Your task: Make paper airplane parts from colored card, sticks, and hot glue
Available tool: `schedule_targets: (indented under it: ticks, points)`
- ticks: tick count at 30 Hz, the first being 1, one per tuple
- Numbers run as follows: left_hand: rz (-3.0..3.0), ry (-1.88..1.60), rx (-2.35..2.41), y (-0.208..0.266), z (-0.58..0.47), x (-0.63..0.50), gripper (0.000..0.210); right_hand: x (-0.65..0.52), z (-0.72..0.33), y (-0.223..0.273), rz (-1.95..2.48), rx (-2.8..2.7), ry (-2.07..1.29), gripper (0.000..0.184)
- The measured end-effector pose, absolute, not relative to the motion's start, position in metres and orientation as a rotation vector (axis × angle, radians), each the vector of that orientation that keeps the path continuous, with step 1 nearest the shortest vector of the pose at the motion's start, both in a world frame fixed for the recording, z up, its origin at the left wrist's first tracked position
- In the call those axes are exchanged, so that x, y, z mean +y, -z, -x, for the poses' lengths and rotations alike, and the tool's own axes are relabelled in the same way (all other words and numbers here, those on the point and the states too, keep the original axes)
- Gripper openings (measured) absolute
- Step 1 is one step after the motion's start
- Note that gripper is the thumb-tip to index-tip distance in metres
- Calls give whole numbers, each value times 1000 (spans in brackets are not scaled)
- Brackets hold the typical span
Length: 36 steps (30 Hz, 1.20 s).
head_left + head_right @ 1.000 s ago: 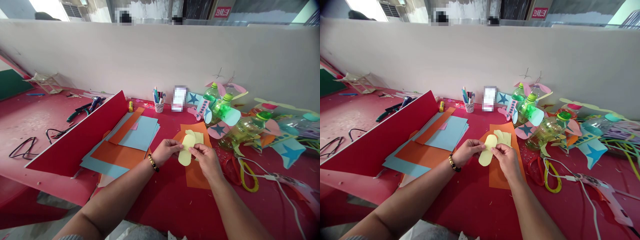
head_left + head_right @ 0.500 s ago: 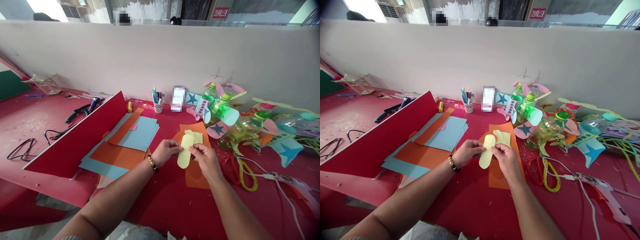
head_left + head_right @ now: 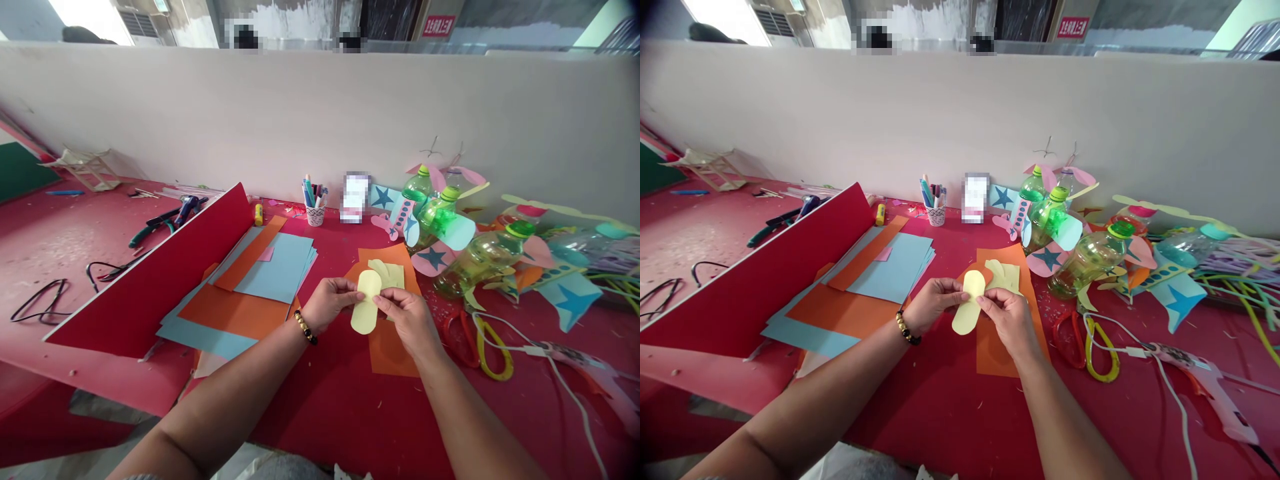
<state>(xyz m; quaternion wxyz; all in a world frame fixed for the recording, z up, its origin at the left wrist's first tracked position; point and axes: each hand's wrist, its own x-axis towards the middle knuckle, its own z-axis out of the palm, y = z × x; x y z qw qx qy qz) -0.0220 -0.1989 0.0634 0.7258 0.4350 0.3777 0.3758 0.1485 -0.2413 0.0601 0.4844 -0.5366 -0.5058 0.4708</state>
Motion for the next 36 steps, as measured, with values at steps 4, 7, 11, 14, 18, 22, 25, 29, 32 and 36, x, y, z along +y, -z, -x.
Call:
schedule_targets:
  ticks: [4, 7, 11, 14, 18, 22, 25, 29, 32, 36]
  points:
    - [-948, -824, 828, -64, 21, -199, 35, -241, -149, -60, 1316, -1239, -1142, 30]
    - [-949, -821, 828, -63, 21, -199, 35, -241, -149, -60, 1324, -1231, -1134, 30]
    - [-944, -824, 823, -64, 21, -199, 35, -240, -149, -58, 1311, -1214, -1134, 30]
    - [-940, -823, 814, -63, 21, -199, 35, -240, -149, -56, 1306, -1210, -1125, 31]
    - [-958, -826, 796, -61, 22, -199, 34, -240, -149, -56, 1307, -1213, -1113, 30]
    - [-963, -823, 794, -59, 22, -198, 34, -240, -149, -56, 1316, -1221, -1101, 31]
    - [-969, -825, 796, -58, 22, -198, 35, -240, -150, -56, 1308, -1236, -1112, 31]
    - [-962, -816, 814, -59, 21, -198, 35, -239, -151, -55, 1311, -1246, -1123, 28]
    - [-959, -817, 822, -59, 21, -198, 34, -238, -151, -55, 1315, -1247, -1119, 25]
    - [-962, -815, 827, -60, 21, -198, 34, -238, -152, -55, 1335, -1268, -1092, 23]
